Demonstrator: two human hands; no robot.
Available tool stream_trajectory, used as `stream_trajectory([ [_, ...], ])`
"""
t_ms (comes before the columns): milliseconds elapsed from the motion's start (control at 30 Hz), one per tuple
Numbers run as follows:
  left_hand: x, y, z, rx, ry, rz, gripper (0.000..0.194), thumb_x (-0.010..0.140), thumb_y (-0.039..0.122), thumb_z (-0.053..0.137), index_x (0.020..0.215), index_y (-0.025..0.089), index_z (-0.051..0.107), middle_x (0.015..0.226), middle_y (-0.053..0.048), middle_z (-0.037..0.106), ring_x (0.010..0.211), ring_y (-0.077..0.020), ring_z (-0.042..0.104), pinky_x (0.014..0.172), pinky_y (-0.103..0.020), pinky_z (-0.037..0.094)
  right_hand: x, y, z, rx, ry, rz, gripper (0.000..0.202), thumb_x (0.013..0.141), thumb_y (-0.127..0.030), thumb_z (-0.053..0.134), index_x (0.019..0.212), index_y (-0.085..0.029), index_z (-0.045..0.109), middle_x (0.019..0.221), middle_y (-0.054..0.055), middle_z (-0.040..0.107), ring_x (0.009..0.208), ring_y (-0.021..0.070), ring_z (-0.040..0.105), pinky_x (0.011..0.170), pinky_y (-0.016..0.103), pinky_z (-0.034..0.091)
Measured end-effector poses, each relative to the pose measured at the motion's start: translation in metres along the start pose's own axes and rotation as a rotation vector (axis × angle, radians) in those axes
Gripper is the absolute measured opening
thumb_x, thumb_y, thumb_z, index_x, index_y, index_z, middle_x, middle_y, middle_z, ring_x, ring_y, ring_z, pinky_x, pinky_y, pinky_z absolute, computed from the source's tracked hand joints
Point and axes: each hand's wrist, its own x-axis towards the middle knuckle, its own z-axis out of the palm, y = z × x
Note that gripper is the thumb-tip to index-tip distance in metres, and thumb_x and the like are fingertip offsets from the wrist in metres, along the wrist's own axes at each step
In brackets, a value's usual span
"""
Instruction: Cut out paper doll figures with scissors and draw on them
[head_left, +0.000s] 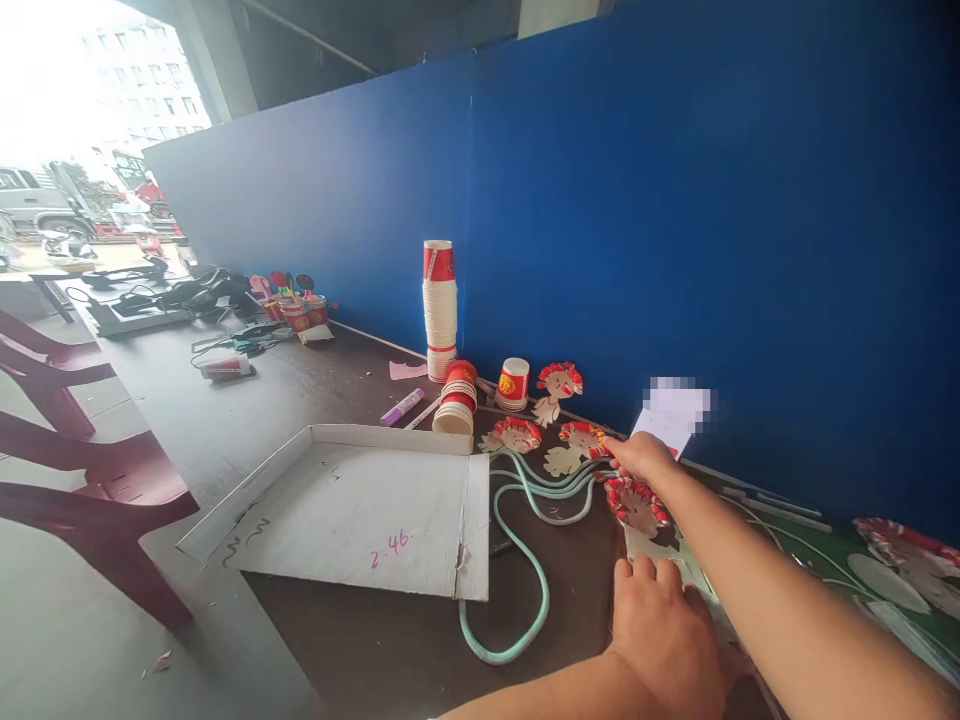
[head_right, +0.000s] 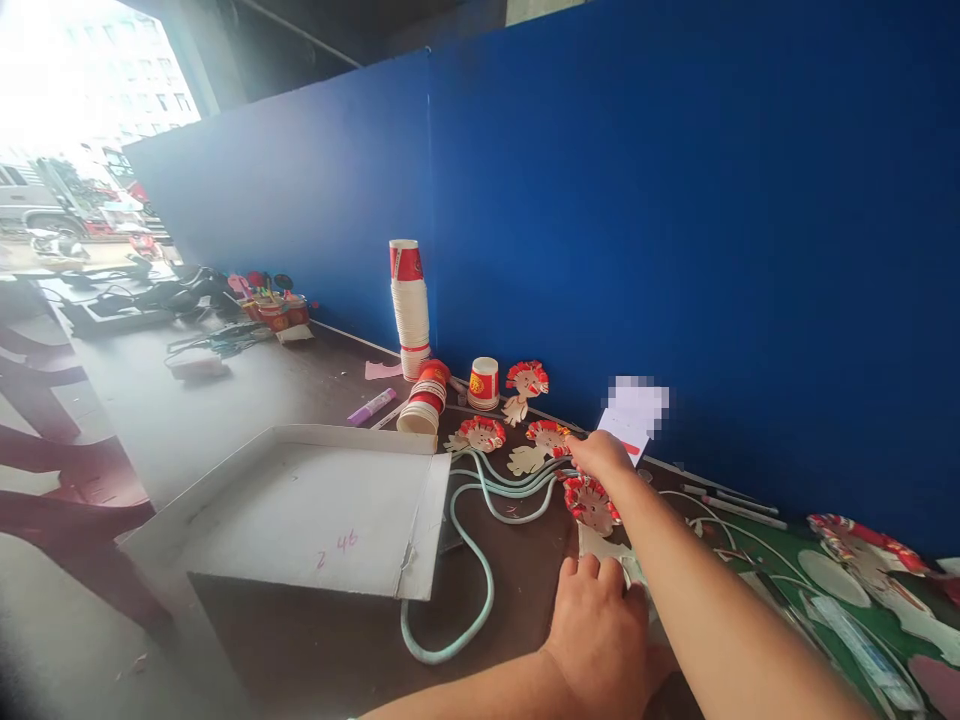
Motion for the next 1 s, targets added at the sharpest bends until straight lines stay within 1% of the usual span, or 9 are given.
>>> stream_trajectory([
  [100,0.001,-0.001,0.0,0.012,-0.007,0.024,0.051,0.087,0.053,0.041,0.108,0.012,0.064,0.103,-0.015,0.053,0.095,-0.0285,0.043,0.083,-0.045,0.036,-0.004,-0.003,0.004,-0.002,-0.039,0.028,0.029,0.092,-0.04,0.055,0.099,-0.013,0.065,0.095,0.006,0.068,0.078,0.0156,0.066,0.071,0.032,0.054],
  [167,0.002,-0.002,0.001,0.022,-0.019,0.04,0.047,0.086,0.049,0.043,0.107,0.012,0.064,0.102,-0.016,0.053,0.094,-0.0286,0.043,0.081,-0.045,0.036,-0.007,-0.006,0.006,0.016,-0.064,0.043,0.029,0.093,-0.037,0.056,0.112,-0.016,0.061,0.109,0.007,0.065,0.089,0.0172,0.064,0.078,0.036,0.054],
  [333,0.004,-0.003,0.002,0.037,-0.024,0.07,0.044,0.082,0.048,0.049,0.106,0.014,0.065,0.103,-0.016,0.054,0.095,-0.029,0.042,0.08,-0.044,0.035,-0.012,-0.011,0.008,0.081,-0.103,0.056,0.031,0.092,-0.035,0.056,0.117,-0.016,0.059,0.115,0.008,0.062,0.095,0.0194,0.063,0.081,0.039,0.054],
  [433,0.003,-0.003,0.0,0.073,-0.025,0.101,0.045,0.079,0.046,0.054,0.106,0.013,0.065,0.103,-0.017,0.054,0.094,-0.0287,0.042,0.08,-0.044,0.035,-0.012,-0.012,0.01,0.115,-0.094,0.053,0.031,0.092,-0.034,0.057,0.118,-0.017,0.059,0.118,0.008,0.061,0.098,0.0203,0.063,0.083,0.04,0.053],
  [567,0.001,-0.003,-0.002,0.073,-0.035,0.108,0.04,0.08,0.041,0.052,0.105,0.013,0.066,0.103,-0.016,0.054,0.092,-0.0278,0.042,0.079,-0.044,0.034,-0.013,-0.013,0.012,0.172,-0.061,0.025,0.032,0.092,-0.033,0.057,0.119,-0.017,0.058,0.12,0.008,0.06,0.099,0.0206,0.062,0.083,0.041,0.053],
  [733,0.003,-0.004,0.001,0.041,-0.042,0.11,0.042,0.08,0.044,0.051,0.103,0.013,0.067,0.102,-0.016,0.053,0.094,-0.0294,0.042,0.08,-0.046,0.034,-0.016,-0.014,0.012,0.219,0.037,-0.017,0.029,0.092,-0.034,0.056,0.116,-0.017,0.059,0.114,0.007,0.063,0.093,0.0182,0.064,0.079,0.038,0.054],
  [867,0.004,-0.002,0.0,-0.005,-0.07,0.057,0.048,0.085,0.048,0.044,0.107,0.012,0.065,0.101,-0.016,0.053,0.094,-0.0294,0.043,0.08,-0.045,0.034,-0.018,-0.018,0.0,0.225,0.186,-0.083,0.023,0.089,-0.032,0.056,0.087,-0.014,0.069,0.086,0.006,0.072,0.061,0.0131,0.065,0.056,0.024,0.05],
  [933,0.004,-0.001,-0.001,-0.023,-0.071,0.032,0.052,0.088,0.051,0.038,0.108,0.011,0.065,0.102,-0.016,0.054,0.095,-0.0294,0.044,0.08,-0.045,0.034,-0.019,-0.02,-0.009,0.216,0.262,-0.114,0.021,0.084,-0.031,0.057,0.075,-0.015,0.069,0.075,0.006,0.074,0.049,0.0126,0.062,0.047,0.023,0.044],
  [1000,0.005,0.0,-0.001,-0.023,-0.066,0.006,0.056,0.088,0.054,0.035,0.108,0.011,0.065,0.103,-0.016,0.054,0.097,-0.0293,0.044,0.082,-0.045,0.034,-0.02,-0.022,-0.02,0.204,0.328,-0.138,0.019,0.08,-0.03,0.058,0.073,-0.016,0.069,0.072,0.005,0.074,0.045,0.0134,0.062,0.045,0.024,0.042],
])
